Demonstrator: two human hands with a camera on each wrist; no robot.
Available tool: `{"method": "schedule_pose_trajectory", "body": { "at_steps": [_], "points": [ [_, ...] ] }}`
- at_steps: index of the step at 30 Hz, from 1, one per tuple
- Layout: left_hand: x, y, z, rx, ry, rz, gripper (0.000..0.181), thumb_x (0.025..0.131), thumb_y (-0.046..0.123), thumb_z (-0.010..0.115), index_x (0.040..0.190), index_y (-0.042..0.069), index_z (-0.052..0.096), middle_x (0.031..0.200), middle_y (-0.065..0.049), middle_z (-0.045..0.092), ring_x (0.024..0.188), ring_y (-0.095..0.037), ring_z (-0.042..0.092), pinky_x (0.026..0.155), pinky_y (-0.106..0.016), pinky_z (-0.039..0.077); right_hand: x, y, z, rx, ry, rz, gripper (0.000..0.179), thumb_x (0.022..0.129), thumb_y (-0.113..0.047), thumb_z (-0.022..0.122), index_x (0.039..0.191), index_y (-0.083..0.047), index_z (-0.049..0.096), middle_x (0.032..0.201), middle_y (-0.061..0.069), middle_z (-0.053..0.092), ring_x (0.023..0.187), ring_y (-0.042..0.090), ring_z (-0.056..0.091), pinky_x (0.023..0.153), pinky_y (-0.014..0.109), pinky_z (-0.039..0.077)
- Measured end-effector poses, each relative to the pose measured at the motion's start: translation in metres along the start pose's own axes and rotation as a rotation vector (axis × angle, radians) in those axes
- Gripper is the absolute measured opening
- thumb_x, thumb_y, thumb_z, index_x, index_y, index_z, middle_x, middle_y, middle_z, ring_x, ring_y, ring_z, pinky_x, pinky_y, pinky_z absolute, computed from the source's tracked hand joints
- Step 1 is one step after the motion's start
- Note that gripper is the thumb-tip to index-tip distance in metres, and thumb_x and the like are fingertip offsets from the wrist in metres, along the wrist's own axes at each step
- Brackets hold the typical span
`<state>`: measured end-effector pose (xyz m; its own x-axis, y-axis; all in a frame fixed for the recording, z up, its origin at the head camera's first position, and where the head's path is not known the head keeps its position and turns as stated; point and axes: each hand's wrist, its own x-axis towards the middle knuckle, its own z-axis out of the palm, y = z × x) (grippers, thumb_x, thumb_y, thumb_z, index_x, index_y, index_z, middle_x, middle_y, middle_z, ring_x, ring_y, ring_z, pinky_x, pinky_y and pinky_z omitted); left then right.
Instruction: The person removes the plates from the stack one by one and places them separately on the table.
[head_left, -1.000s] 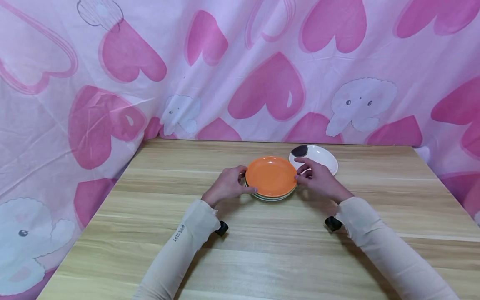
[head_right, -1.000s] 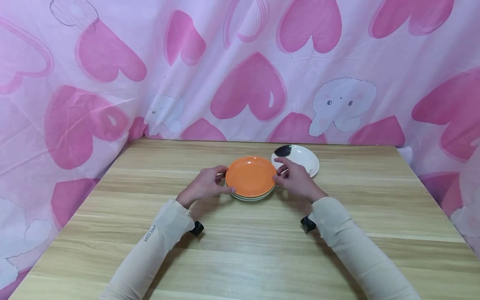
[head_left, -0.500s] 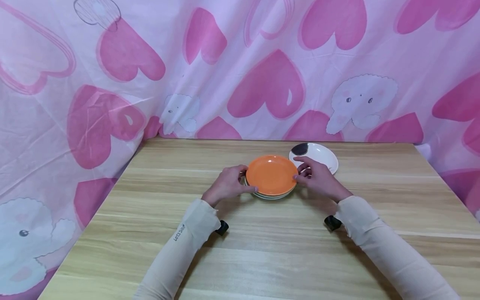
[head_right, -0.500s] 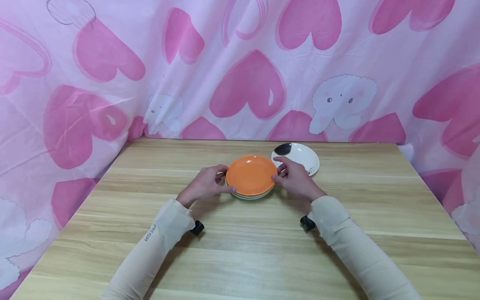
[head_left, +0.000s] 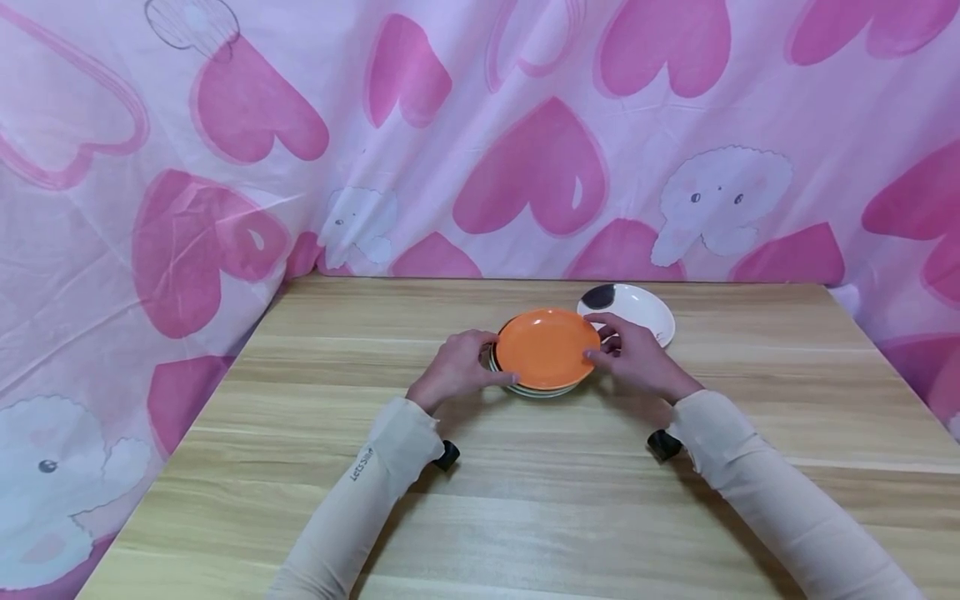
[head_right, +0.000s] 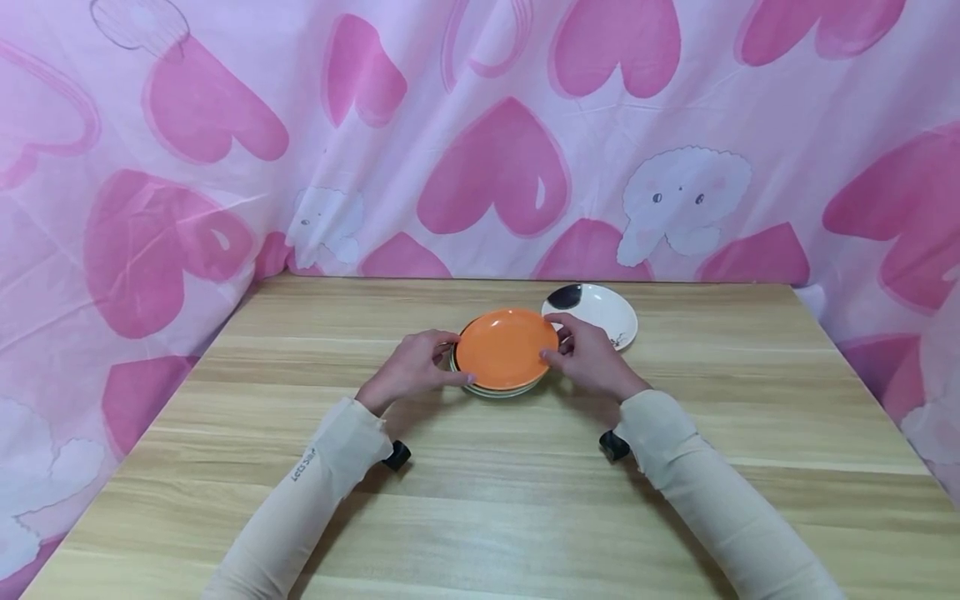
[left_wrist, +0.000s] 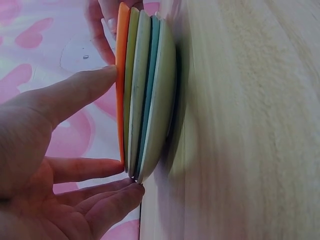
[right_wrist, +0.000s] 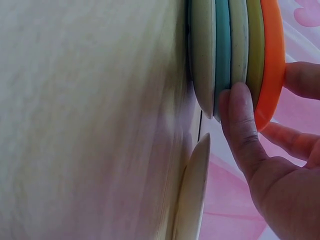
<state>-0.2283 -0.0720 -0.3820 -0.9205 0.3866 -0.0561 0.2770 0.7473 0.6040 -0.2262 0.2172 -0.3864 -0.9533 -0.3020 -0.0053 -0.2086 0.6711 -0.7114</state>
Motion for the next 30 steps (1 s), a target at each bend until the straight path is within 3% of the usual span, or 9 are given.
{"method": "schedule_pose_trajectory", "body": {
  "at_steps": [10, 15, 18, 25, 30],
  "points": [
    [0.0001, 0.0025, 0.0009, 0.032, 0.005, -0.008, 0.071, 0.078, 0.042, 0.085, 0.136, 0.008, 0.062, 0.131, -0.008, 0.067, 0.120, -0.025, 0.060, 0.102, -0.041, 0.052, 0.0003, 0.0009, 0.0009, -0.015, -0.028, -0.041, 0.051, 0.097, -0.018, 0.064, 0.144, -0.003, 0.050, 0.136, 0.019, 0.058, 0.104, 0.028, 0.061, 0.093, 0.037, 0.056],
    [-0.0003, 0.0037, 0.0005, 0.044, 0.005, -0.008, 0.071, 0.078, 0.043, 0.085, 0.136, 0.009, 0.062, 0.131, -0.008, 0.066, 0.120, -0.025, 0.059, 0.101, -0.041, 0.053, 0.0007, 0.0005, 0.0025, -0.003, -0.041, -0.059, 0.050, 0.098, -0.014, 0.062, 0.143, 0.000, 0.050, 0.144, 0.022, 0.051, 0.121, 0.035, 0.056, 0.105, 0.052, 0.052],
    [-0.0005, 0.0052, 0.0006, 0.045, -0.003, -0.013, 0.072, 0.078, 0.045, 0.084, 0.138, 0.011, 0.061, 0.135, -0.009, 0.063, 0.120, -0.026, 0.057, 0.101, -0.042, 0.052, 0.0004, -0.0007, 0.0030, -0.022, -0.034, -0.080, 0.050, 0.098, -0.015, 0.062, 0.143, 0.001, 0.050, 0.141, 0.024, 0.052, 0.127, 0.036, 0.051, 0.109, 0.055, 0.049],
    [0.0003, 0.0062, 0.0027, 0.054, -0.015, -0.027, 0.073, 0.080, 0.047, 0.082, 0.141, 0.013, 0.059, 0.141, -0.012, 0.058, 0.131, -0.030, 0.053, 0.111, -0.046, 0.048, -0.0009, -0.0044, 0.0032, -0.066, -0.021, -0.091, 0.047, 0.097, -0.017, 0.063, 0.141, 0.000, 0.053, 0.132, 0.024, 0.056, 0.121, 0.036, 0.051, 0.112, 0.057, 0.040],
    [-0.0006, 0.0066, 0.0039, 0.051, -0.019, -0.024, 0.072, 0.080, 0.047, 0.082, 0.141, 0.015, 0.059, 0.142, -0.013, 0.057, 0.132, -0.031, 0.052, 0.111, -0.047, 0.048, -0.0012, -0.0035, 0.0051, -0.074, -0.020, -0.095, 0.046, 0.097, -0.015, 0.062, 0.140, 0.000, 0.054, 0.130, 0.024, 0.057, 0.121, 0.036, 0.051, 0.114, 0.059, 0.038]
  ]
}}
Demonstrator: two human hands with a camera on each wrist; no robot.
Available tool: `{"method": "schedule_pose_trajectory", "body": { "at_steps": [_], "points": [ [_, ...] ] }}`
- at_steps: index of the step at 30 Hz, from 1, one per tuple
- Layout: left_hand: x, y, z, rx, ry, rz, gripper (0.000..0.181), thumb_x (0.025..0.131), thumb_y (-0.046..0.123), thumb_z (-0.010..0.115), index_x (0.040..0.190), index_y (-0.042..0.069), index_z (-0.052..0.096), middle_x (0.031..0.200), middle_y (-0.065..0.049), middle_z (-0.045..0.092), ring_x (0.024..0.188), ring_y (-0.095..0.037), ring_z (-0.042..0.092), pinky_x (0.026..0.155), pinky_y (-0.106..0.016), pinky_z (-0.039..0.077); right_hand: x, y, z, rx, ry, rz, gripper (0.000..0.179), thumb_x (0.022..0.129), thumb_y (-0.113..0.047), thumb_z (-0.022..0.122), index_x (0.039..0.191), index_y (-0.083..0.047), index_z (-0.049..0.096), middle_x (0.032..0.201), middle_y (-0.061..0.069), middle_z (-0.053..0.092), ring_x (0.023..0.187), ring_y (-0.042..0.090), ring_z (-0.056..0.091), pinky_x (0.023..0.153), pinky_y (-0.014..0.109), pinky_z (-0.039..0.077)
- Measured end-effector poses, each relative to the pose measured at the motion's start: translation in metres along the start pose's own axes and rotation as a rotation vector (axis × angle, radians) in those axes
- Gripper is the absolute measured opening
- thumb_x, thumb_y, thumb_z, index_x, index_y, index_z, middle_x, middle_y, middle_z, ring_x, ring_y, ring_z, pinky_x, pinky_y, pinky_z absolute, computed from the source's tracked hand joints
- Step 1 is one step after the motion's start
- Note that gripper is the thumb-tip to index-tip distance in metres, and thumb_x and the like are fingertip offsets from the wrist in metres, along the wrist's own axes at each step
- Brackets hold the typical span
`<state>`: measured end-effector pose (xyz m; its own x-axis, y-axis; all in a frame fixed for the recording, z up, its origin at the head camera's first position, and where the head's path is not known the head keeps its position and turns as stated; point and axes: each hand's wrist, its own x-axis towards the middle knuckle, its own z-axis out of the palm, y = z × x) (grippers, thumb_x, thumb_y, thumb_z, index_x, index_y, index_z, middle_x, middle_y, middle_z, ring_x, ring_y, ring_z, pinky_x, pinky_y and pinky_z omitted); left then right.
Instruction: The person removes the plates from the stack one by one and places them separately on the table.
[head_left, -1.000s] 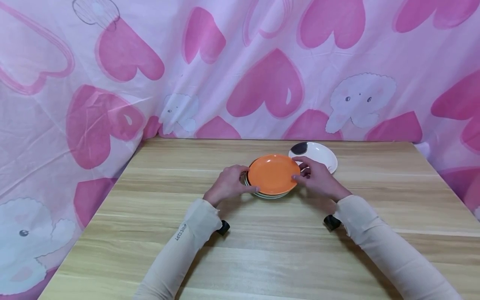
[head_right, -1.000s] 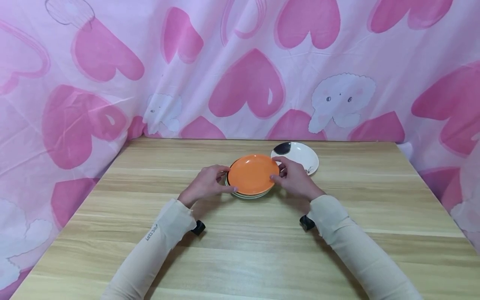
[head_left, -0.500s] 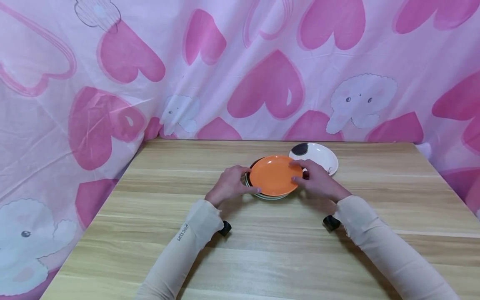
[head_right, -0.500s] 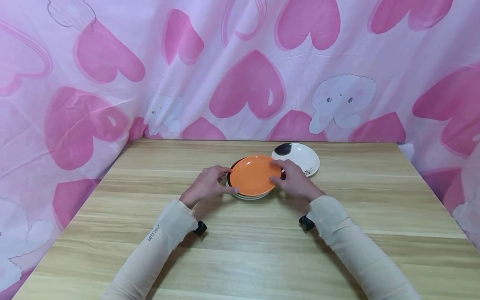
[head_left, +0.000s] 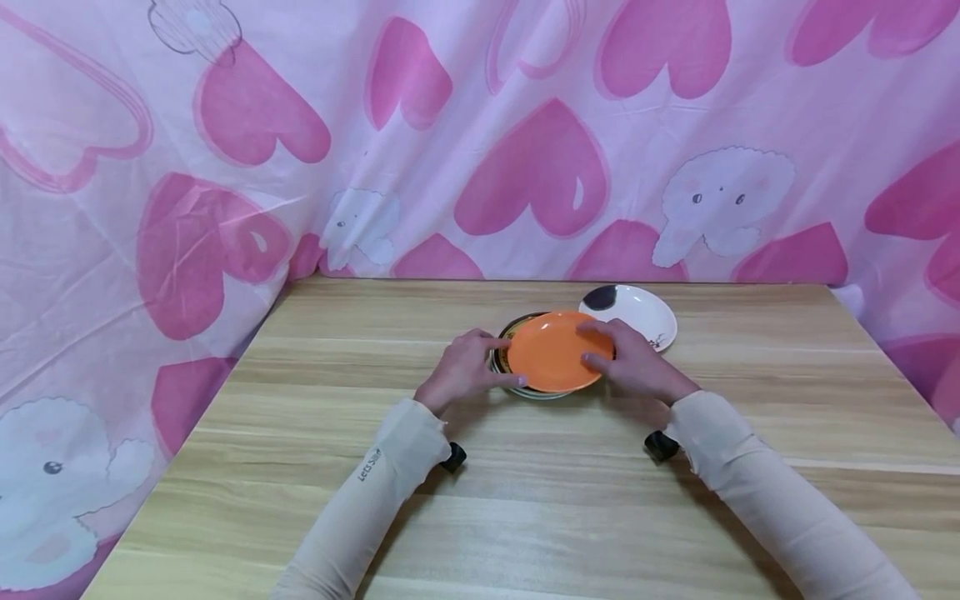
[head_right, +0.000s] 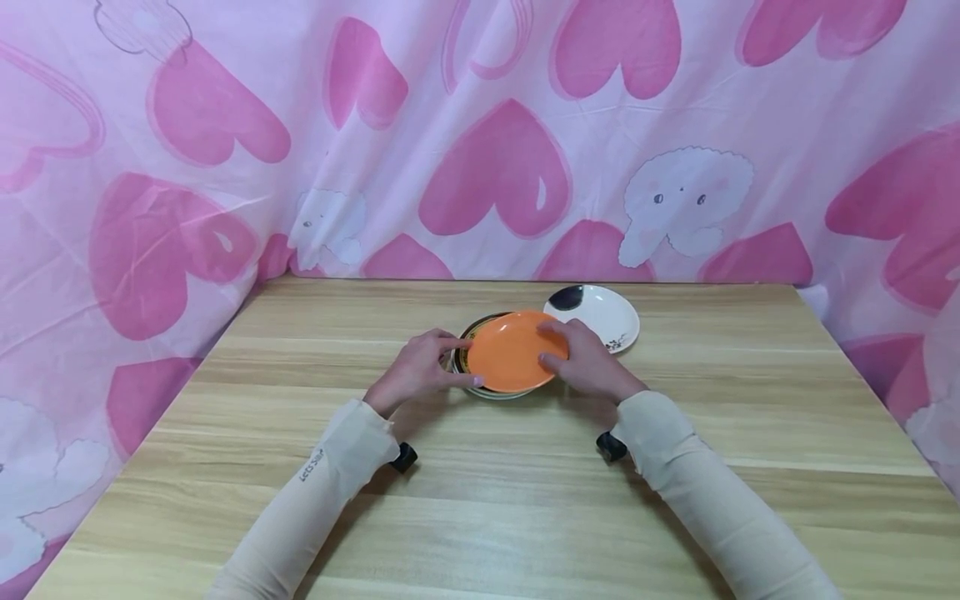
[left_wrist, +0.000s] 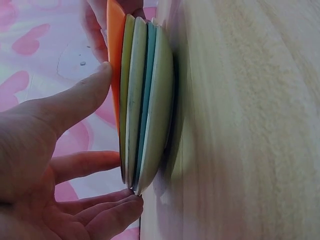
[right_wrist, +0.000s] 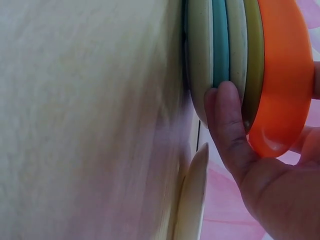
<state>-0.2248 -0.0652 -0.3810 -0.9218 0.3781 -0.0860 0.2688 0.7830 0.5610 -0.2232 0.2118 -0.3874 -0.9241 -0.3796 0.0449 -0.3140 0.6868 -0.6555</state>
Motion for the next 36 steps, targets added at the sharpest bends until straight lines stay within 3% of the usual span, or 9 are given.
{"method": "schedule_pose_trajectory", "body": {
  "at_steps": [8, 15, 22, 36],
  "points": [
    [-0.001, -0.003, 0.001, -0.001, -0.004, -0.014, 0.077, 0.078, 0.046, 0.085, 0.143, 0.017, 0.057, 0.144, -0.012, 0.053, 0.134, -0.032, 0.049, 0.114, -0.047, 0.045, 0.000, 0.000, 0.001, -0.009, -0.003, 0.030, 0.047, 0.096, -0.015, 0.063, 0.140, 0.001, 0.055, 0.128, 0.023, 0.056, 0.120, 0.037, 0.051, 0.112, 0.058, 0.039],
    [-0.001, -0.003, 0.003, 0.007, 0.002, -0.009, 0.077, 0.075, 0.044, 0.087, 0.138, 0.009, 0.061, 0.143, -0.012, 0.055, 0.134, -0.033, 0.050, 0.117, -0.047, 0.042, 0.000, 0.000, 0.001, -0.018, -0.011, 0.064, 0.048, 0.096, -0.014, 0.063, 0.141, 0.001, 0.055, 0.126, 0.023, 0.056, 0.117, 0.036, 0.052, 0.110, 0.057, 0.041],
    [-0.001, -0.001, 0.002, 0.011, -0.003, -0.027, 0.077, 0.076, 0.044, 0.087, 0.139, 0.010, 0.060, 0.143, -0.011, 0.054, 0.134, -0.032, 0.049, 0.118, -0.047, 0.041, 0.001, 0.000, -0.002, -0.027, 0.000, 0.089, 0.049, 0.095, -0.012, 0.064, 0.141, 0.000, 0.055, 0.130, 0.023, 0.056, 0.120, 0.038, 0.052, 0.112, 0.058, 0.041],
    [-0.002, 0.000, -0.001, 0.023, 0.001, -0.033, 0.081, 0.074, 0.043, 0.088, 0.140, 0.008, 0.058, 0.145, -0.012, 0.054, 0.136, -0.032, 0.049, 0.119, -0.045, 0.039, -0.002, -0.002, -0.010, 0.069, -0.001, 0.133, 0.050, 0.095, -0.008, 0.063, 0.143, 0.001, 0.052, 0.138, 0.025, 0.052, 0.127, 0.040, 0.048, 0.115, 0.058, 0.040]
  ]
}}
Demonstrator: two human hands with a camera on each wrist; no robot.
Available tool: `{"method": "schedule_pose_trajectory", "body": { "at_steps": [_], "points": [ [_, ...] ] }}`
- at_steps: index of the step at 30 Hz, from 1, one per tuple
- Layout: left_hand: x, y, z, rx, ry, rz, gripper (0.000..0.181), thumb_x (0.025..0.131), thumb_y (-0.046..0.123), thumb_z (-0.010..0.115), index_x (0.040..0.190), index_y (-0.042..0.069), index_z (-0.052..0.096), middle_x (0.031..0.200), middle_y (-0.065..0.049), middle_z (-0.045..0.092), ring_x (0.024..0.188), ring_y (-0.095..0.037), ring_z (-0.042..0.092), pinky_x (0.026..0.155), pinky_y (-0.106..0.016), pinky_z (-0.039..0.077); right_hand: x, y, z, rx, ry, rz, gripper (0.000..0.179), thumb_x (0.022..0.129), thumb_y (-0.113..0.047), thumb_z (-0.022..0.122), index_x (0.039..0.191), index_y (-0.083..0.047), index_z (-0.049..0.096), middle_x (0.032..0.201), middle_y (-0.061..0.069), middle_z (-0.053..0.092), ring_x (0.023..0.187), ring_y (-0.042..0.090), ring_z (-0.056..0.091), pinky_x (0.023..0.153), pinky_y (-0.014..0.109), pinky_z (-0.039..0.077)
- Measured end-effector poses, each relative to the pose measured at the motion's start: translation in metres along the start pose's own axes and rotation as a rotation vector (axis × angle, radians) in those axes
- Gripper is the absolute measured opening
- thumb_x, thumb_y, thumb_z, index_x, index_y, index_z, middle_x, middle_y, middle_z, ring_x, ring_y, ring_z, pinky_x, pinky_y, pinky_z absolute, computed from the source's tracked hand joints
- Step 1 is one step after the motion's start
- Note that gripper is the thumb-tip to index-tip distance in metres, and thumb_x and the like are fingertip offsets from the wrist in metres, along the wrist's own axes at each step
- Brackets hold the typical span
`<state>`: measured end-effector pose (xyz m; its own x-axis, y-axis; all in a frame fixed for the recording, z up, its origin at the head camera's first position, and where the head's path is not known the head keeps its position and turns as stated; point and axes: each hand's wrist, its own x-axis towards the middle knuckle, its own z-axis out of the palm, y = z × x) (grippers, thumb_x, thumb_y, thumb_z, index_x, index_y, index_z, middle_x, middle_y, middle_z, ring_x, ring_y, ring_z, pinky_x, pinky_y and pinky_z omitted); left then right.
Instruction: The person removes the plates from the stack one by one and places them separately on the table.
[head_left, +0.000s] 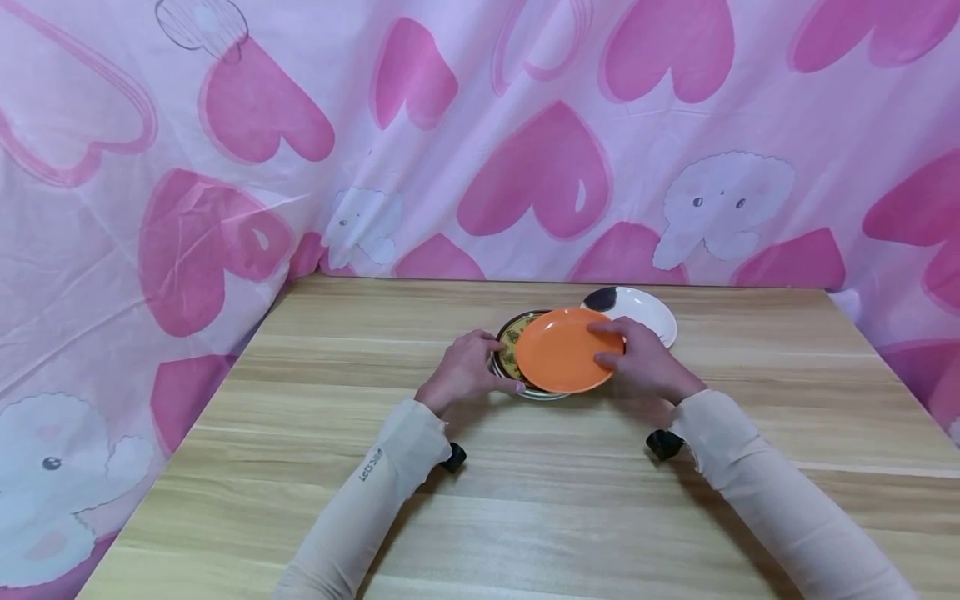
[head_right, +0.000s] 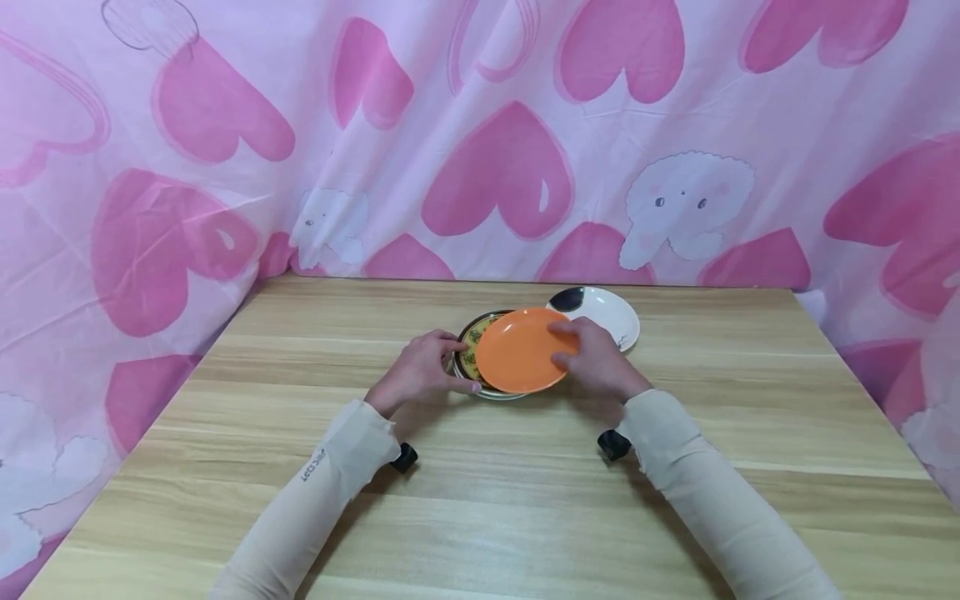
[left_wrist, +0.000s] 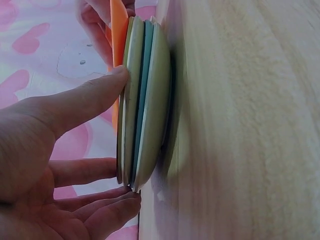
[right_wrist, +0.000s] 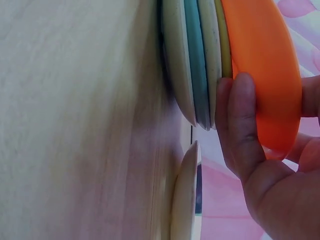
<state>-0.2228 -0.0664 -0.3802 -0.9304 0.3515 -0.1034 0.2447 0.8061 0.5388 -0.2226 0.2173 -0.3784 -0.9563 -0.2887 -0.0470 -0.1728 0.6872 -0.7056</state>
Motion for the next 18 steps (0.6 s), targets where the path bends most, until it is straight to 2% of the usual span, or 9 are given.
{"method": "schedule_pose_trajectory", "body": {
  "at_steps": [8, 18],
  "points": [
    [-0.0004, -0.0009, 0.0005, 0.001, 0.001, 0.005, 0.080, 0.074, 0.043, 0.088, 0.139, 0.007, 0.059, 0.145, -0.013, 0.054, 0.136, -0.033, 0.049, 0.120, -0.045, 0.038, -0.0042, -0.0005, -0.0060, 0.089, -0.029, 0.049, 0.054, 0.096, -0.007, 0.063, 0.148, -0.004, 0.048, 0.149, 0.023, 0.045, 0.134, 0.040, 0.046, 0.112, 0.056, 0.046],
    [0.0013, -0.0008, 0.0003, -0.006, 0.003, -0.005, 0.080, 0.074, 0.044, 0.088, 0.138, 0.005, 0.059, 0.147, -0.013, 0.053, 0.138, -0.034, 0.047, 0.120, -0.047, 0.038, -0.0059, 0.0013, -0.0082, 0.117, 0.004, 0.051, 0.057, 0.094, -0.005, 0.066, 0.148, -0.009, 0.049, 0.154, 0.021, 0.042, 0.137, 0.040, 0.045, 0.108, 0.053, 0.050]
  ]
}}
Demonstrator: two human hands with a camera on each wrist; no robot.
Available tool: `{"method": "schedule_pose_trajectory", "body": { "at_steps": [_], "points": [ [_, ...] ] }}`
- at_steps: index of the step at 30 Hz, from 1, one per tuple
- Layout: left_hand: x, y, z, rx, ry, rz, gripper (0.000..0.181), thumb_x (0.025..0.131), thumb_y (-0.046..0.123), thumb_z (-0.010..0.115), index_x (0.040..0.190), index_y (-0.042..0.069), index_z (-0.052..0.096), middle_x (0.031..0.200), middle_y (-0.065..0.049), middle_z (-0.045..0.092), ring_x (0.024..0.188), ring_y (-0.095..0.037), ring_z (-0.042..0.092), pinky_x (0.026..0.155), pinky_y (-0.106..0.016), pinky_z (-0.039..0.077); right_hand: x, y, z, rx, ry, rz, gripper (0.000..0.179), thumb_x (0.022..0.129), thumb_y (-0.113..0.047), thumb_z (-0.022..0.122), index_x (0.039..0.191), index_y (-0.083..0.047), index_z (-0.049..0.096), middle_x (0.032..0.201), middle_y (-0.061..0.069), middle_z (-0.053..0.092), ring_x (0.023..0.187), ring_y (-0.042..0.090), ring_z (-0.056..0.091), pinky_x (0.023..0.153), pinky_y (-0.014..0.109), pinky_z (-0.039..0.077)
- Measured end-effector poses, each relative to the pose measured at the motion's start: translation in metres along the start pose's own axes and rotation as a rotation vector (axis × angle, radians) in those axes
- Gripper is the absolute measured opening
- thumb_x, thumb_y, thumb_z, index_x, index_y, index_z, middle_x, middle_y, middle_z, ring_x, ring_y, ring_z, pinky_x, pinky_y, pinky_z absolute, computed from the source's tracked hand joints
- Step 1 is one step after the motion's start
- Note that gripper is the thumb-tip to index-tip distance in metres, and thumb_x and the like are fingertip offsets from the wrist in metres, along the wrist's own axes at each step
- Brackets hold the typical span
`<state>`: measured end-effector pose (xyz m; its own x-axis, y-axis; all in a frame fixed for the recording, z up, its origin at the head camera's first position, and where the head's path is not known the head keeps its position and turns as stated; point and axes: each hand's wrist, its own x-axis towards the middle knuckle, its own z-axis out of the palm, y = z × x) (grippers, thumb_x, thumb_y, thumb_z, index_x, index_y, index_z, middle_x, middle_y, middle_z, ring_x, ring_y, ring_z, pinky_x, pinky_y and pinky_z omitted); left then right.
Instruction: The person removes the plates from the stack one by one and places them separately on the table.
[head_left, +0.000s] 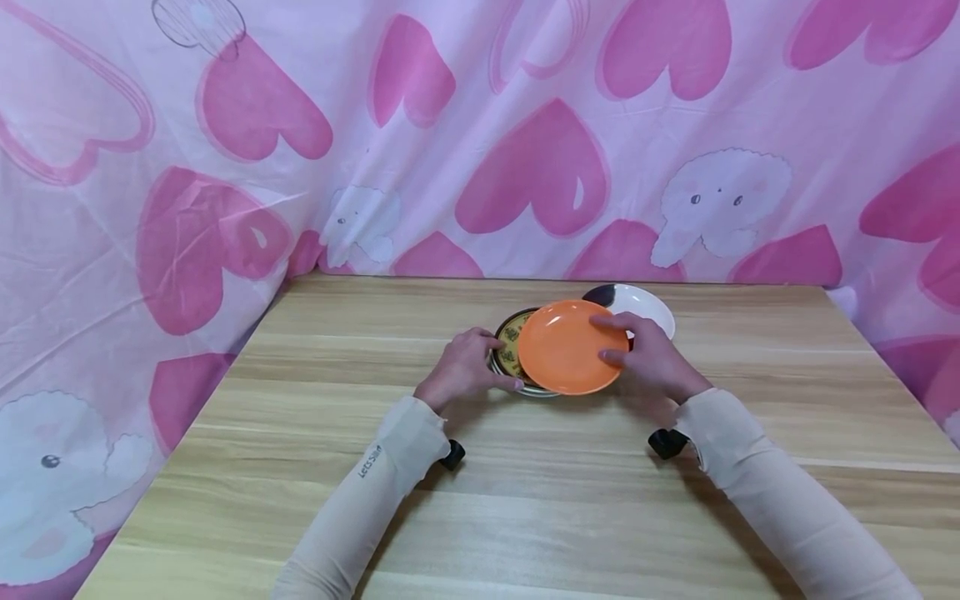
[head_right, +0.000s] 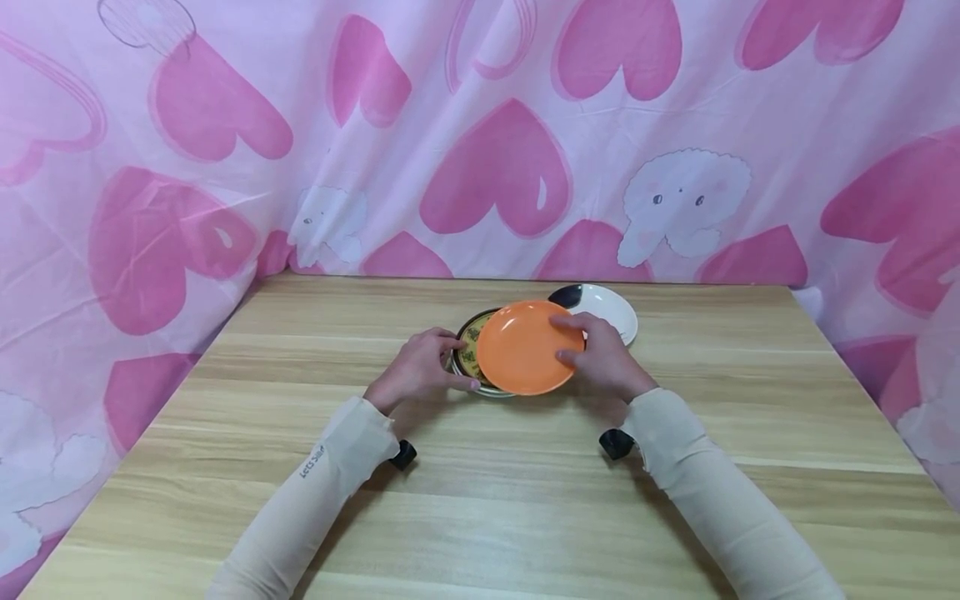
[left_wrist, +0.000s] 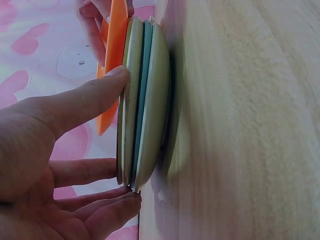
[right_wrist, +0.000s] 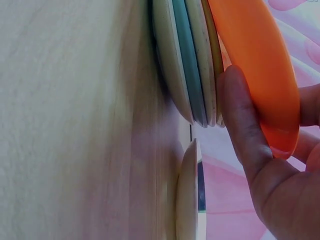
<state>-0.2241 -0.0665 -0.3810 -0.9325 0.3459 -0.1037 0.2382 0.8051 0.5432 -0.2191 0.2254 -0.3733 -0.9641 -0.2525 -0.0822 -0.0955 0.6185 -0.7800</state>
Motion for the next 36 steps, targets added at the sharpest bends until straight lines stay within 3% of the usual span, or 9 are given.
{"method": "schedule_pose_trajectory", "body": {
  "at_steps": [9, 13, 17, 36],
  "points": [
    [0.001, 0.000, 0.000, 0.008, -0.002, 0.001, 0.081, 0.073, 0.044, 0.088, 0.138, 0.006, 0.060, 0.145, -0.013, 0.055, 0.135, -0.033, 0.049, 0.119, -0.045, 0.040, -0.002, 0.002, -0.001, -0.040, 0.049, -0.048, 0.057, 0.093, -0.006, 0.067, 0.147, -0.013, 0.051, 0.146, 0.019, 0.050, 0.125, 0.036, 0.052, 0.102, 0.048, 0.055],
    [0.001, 0.000, 0.000, 0.019, -0.001, 0.004, 0.082, 0.072, 0.044, 0.089, 0.138, 0.006, 0.059, 0.144, -0.012, 0.055, 0.134, -0.032, 0.050, 0.118, -0.045, 0.040, -0.004, 0.004, -0.003, -0.051, 0.076, -0.073, 0.057, 0.092, -0.006, 0.067, 0.147, -0.013, 0.052, 0.144, 0.018, 0.052, 0.122, 0.034, 0.053, 0.093, 0.029, 0.056],
    [0.001, 0.000, 0.001, 0.020, 0.004, 0.006, 0.084, 0.069, 0.044, 0.091, 0.138, 0.007, 0.060, 0.144, -0.012, 0.055, 0.134, -0.033, 0.049, 0.118, -0.046, 0.040, -0.005, 0.007, -0.005, -0.053, 0.101, -0.101, 0.057, 0.091, -0.005, 0.069, 0.146, -0.013, 0.053, 0.140, 0.017, 0.054, 0.121, 0.033, 0.053, 0.085, 0.013, 0.051],
    [0.003, 0.000, 0.004, 0.068, 0.029, 0.007, 0.083, 0.064, 0.033, 0.095, 0.136, 0.009, 0.062, 0.144, -0.012, 0.056, 0.134, -0.033, 0.050, 0.119, -0.045, 0.039, -0.013, 0.014, -0.016, -0.051, 0.129, -0.114, 0.058, 0.092, -0.003, 0.068, 0.146, -0.016, 0.053, 0.145, 0.018, 0.051, 0.116, 0.035, 0.055, 0.078, 0.008, 0.050]
  ]
}}
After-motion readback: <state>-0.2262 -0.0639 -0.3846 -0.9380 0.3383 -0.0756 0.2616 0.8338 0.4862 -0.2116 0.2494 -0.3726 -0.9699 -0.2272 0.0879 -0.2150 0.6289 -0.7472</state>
